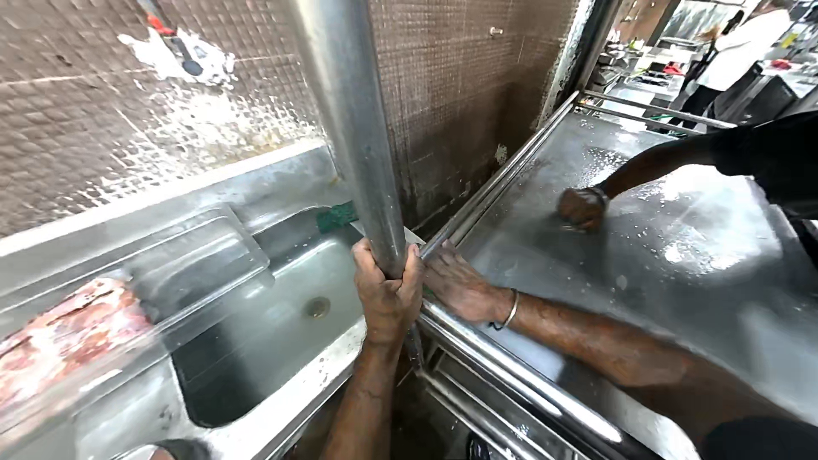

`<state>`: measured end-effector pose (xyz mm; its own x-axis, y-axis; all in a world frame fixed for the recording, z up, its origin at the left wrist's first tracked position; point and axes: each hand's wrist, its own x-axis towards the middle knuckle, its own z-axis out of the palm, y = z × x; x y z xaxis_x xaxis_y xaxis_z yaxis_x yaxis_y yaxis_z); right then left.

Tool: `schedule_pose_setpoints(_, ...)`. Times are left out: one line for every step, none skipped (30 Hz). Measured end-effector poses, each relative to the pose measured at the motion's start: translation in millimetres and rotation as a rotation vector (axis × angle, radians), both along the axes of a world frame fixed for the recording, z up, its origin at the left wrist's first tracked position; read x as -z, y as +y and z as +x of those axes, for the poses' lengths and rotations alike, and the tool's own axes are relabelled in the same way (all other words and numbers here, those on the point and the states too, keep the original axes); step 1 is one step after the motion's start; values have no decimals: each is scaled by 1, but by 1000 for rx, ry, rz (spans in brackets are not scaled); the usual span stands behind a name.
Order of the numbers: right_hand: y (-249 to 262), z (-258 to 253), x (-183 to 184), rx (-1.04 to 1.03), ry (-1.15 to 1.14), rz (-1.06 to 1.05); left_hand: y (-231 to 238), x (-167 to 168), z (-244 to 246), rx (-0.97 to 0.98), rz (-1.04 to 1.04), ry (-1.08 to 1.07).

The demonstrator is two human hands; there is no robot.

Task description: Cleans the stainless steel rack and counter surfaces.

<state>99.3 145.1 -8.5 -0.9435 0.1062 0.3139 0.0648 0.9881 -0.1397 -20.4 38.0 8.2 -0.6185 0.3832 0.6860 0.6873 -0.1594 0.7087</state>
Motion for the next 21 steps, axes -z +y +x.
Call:
schedule_pose_setpoints(4, 7, 3, -39, -26, -9, 0, -1, 0, 1, -2, -1)
schedule_pose_setpoints(7, 14, 4, -72, -49, -37, 1, -1, 1, -1, -2, 1)
schedule_pose_setpoints(9, 20, 4, -97, -70, -74, 2, 0, 1, -5, 6, 10)
schedule_pose_setpoints(10, 24, 3, -113, -95, -101, 3, 1, 1, -13, 21, 24)
schedule_pose_setpoints(11, 25, 3, -122, -116, -108, 4, 2, 1, -15, 46, 32)
schedule_pose_setpoints(12, 24, 3, -125, -121, -98, 5, 2, 0, -9, 74, 38)
schedule_pose_setpoints(13, 20, 4, -116, -118, -68, 6, 3, -1, 3, 102, 39)
schedule_pose_setpoints(14, 13, 4, -90, -111, -21, 8, 3, -2, 10, 124, 42)
schedule_pose_setpoints(15, 4, 3, -58, -122, 12, 8, 4, -2, 17, 134, 40)
schedule_pose_setpoints(17, -3, 1, -31, -153, 29, 8, 5, -2, 23, 136, 33)
schedule_pose_setpoints(19, -9, -2, -16, -185, 36, 8, 5, -3, 36, 135, 32)
schedule_pose_setpoints(23, -14, -6, -19, -197, 37, 8, 3, -5, 51, 129, 30)
schedule_pose_setpoints(29, -18, -10, -33, -218, 39, 7, 2, -7, 63, 112, 26)
schedule_pose_setpoints(34, -22, -11, -54, -220, 64, 5, 0, -8, 67, 80, 27)
schedule_pose_setpoints(40, -24, -9, -75, -206, 86, 2, -2, -10, 68, 36, 37)
schedule_pose_setpoints(46, -25, -6, -96, -165, 106, 0, -3, -11, 57, -9, 45)
schedule_pose_setpoints(52, -23, -3, -104, -133, 110, -2, -3, -10, 47, -49, 45)
schedule_pose_setpoints(59, -20, 1, -91, -93, 102, -5, -3, -9, 42, -82, 43)
schedule_pose_setpoints(68, -15, 2, -44, -54, 86, -6, -4, -10, 35, -98, 44)
schedule_pose_setpoints(83, -9, -2, 53, -59, 56, -7, -5, -10, 34, -100, 40)
schedule_pose_setpoints(105, 0, -6, 181, -96, 46, -8, -4, -8, 38, -104, 29)
